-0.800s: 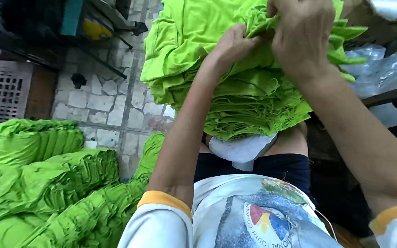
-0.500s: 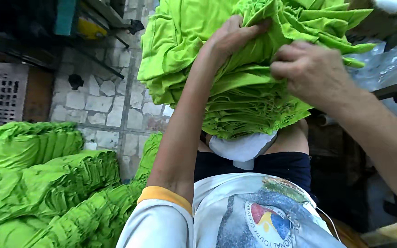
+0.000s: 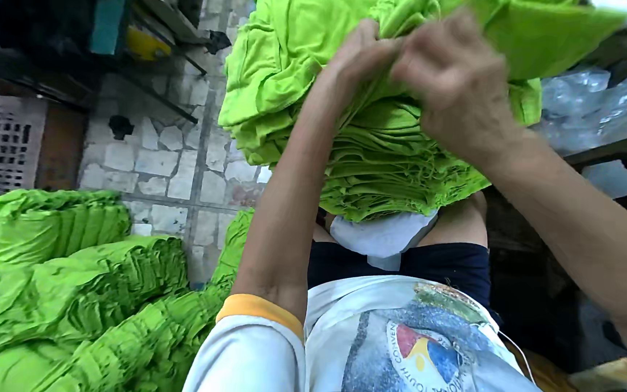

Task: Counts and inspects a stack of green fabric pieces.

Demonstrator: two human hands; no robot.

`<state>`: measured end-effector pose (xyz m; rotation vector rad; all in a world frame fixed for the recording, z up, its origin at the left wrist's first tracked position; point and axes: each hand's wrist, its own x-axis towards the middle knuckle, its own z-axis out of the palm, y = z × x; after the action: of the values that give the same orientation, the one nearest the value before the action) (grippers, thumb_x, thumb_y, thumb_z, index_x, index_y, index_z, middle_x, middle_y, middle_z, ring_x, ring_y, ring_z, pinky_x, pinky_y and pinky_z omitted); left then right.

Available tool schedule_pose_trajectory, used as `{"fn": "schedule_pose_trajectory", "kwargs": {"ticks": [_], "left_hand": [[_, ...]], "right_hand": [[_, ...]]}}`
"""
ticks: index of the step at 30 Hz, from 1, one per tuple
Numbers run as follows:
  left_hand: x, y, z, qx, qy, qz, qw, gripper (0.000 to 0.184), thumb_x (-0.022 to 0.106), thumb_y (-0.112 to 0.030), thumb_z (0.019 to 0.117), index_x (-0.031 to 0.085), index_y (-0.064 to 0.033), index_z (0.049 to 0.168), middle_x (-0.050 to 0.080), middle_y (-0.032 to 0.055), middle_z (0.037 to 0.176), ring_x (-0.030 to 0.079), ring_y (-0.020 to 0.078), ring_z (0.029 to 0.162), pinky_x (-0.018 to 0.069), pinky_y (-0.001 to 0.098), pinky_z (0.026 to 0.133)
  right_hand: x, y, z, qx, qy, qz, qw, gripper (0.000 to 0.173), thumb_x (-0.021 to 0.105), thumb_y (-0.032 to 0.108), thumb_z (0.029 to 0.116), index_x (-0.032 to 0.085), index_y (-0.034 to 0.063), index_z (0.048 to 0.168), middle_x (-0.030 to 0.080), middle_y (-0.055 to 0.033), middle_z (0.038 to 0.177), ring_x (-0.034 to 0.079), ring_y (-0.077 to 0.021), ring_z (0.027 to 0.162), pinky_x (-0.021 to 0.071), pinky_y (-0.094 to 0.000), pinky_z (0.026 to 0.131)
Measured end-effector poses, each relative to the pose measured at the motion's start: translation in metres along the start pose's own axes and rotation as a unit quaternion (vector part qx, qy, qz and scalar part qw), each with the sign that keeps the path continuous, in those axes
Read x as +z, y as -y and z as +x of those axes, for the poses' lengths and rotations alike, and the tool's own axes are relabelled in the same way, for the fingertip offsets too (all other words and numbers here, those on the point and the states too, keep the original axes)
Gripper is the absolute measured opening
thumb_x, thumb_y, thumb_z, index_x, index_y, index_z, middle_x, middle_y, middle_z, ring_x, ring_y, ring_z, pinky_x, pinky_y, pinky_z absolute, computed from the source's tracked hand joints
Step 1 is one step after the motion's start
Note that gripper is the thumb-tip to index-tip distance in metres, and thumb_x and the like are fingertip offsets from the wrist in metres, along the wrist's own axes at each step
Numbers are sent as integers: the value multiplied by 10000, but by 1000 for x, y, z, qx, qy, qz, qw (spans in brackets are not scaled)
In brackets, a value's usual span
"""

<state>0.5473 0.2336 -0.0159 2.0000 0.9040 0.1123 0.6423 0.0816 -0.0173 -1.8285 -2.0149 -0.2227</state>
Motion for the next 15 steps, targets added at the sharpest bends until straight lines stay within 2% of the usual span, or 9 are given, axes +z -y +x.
{"fn": "schedule_pose_trajectory", "kwargs": {"ticks": [1,2,4,7,9,11,12,14,15], "left_hand": [[-5,-1,2,-29,2,-29,999,535,579,-483,1018,593,-19,1284,680,119,1130,671,178,1019,546,427,920],[-9,-2,4,-49,4,-58,997,571,580,-525,1008,583,-48,1321,691,97,1143,686,159,1027,561,411,928],[-9,-1,10,-57,6,-104,993,510,590,-520,1004,616,-77,1257,714,50,1051,708,115,936,590,354,858],[-5,3,8,-42,15,-120,992,453,598,-483,1013,633,-80,1216,711,39,1020,702,104,914,584,345,848],[-5,7,2,13,25,-152,988,380,593,-420,1032,643,-81,1198,720,16,991,707,71,892,594,301,835],[-5,11,-9,97,61,-158,981,350,566,-369,1054,625,-73,1231,708,-9,1022,683,23,919,571,259,868],[-5,12,-16,143,91,-145,975,381,572,-350,1050,588,-58,1293,688,-12,1087,658,3,981,545,243,920],[2,14,-21,199,105,-77,971,595,737,-359,925,533,-23,1372,679,27,1201,647,36,1101,530,271,1008],[7,14,-20,182,76,-6,980,718,806,-431,854,533,-26,1381,683,60,1232,649,96,1152,524,335,1042]], "right_hand": [[6,-5,-13,-26,65,-5,998,248,502,-105,957,672,-5,1108,651,-263,1182,599,-480,1165,497,-609,905],[12,-14,-25,-18,122,-11,992,265,526,-122,937,671,8,1118,648,-256,1170,601,-487,1157,495,-629,895],[8,-29,-37,28,168,-4,985,278,549,-153,900,681,-6,1095,660,-261,1141,617,-510,1123,509,-665,844],[-17,-36,-33,41,157,29,986,279,509,-141,896,713,-5,1028,679,-261,1058,665,-520,947,493,-691,685],[-30,-35,-22,37,125,42,991,264,469,-120,920,701,-22,999,666,-276,1037,660,-526,890,472,-692,653],[-33,-34,-4,40,85,50,994,257,445,-75,947,695,-38,994,667,-289,1048,653,-524,923,462,-684,694],[-29,-36,6,54,70,52,995,255,445,-43,964,698,-39,999,673,-286,1064,654,-516,961,464,-681,732],[-14,-45,26,106,59,80,989,268,463,-10,959,724,-38,1012,686,-266,1101,646,-472,1050,462,-663,836],[-5,-49,35,130,58,98,985,269,468,-11,946,728,-36,1007,689,-249,1111,642,-441,1073,463,-645,875]]}}
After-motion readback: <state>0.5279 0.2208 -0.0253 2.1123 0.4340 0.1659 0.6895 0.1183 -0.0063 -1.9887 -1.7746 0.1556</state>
